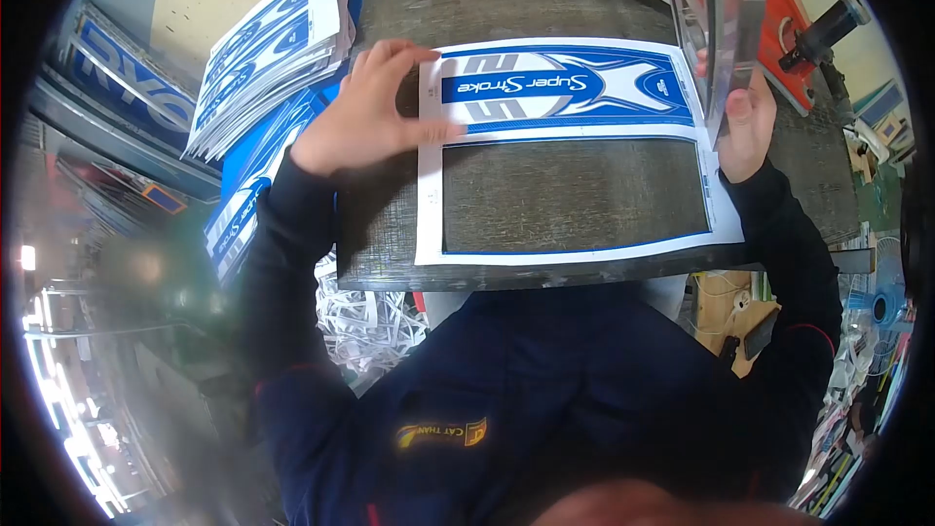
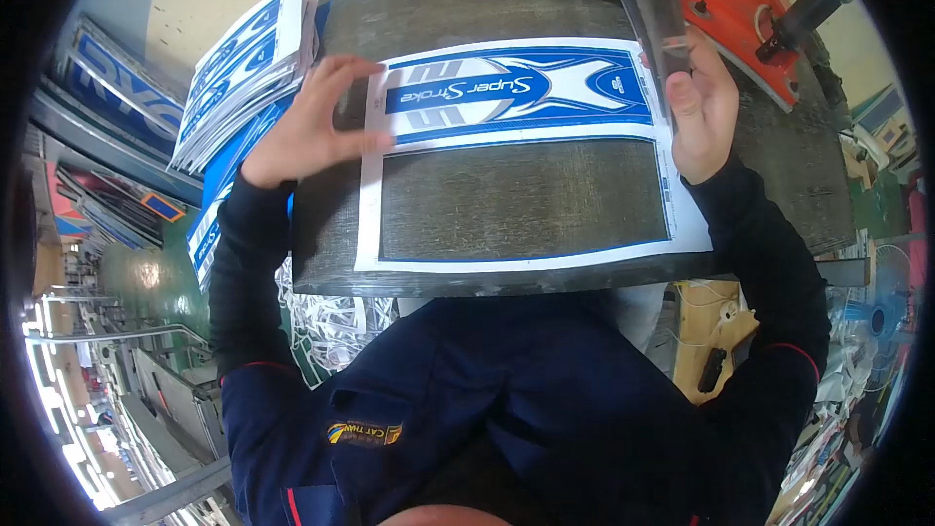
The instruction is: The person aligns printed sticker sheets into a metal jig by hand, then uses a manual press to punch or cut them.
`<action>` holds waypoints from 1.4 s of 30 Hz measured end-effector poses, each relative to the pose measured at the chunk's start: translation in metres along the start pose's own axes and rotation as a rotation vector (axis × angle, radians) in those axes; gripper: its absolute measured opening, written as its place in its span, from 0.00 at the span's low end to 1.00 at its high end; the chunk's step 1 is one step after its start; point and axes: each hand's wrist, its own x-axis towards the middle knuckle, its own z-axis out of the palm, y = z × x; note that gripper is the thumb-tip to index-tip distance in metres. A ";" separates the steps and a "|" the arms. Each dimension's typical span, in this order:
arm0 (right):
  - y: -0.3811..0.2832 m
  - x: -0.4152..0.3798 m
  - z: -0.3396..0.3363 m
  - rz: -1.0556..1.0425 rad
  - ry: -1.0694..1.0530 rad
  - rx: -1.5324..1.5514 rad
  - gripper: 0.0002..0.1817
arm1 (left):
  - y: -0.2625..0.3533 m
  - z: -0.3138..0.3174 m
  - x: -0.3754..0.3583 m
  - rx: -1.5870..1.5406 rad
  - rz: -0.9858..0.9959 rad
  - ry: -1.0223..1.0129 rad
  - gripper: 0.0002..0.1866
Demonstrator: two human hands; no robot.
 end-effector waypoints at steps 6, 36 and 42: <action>-0.001 -0.001 -0.007 0.025 -0.003 0.041 0.33 | -0.004 0.013 0.053 -0.152 0.028 0.008 0.27; -0.007 0.000 -0.005 0.031 0.053 0.147 0.29 | 0.065 0.011 0.118 -0.118 0.216 -0.262 0.28; -0.005 0.000 -0.005 0.028 0.067 0.152 0.29 | 0.092 0.038 0.144 -0.157 0.355 -0.156 0.18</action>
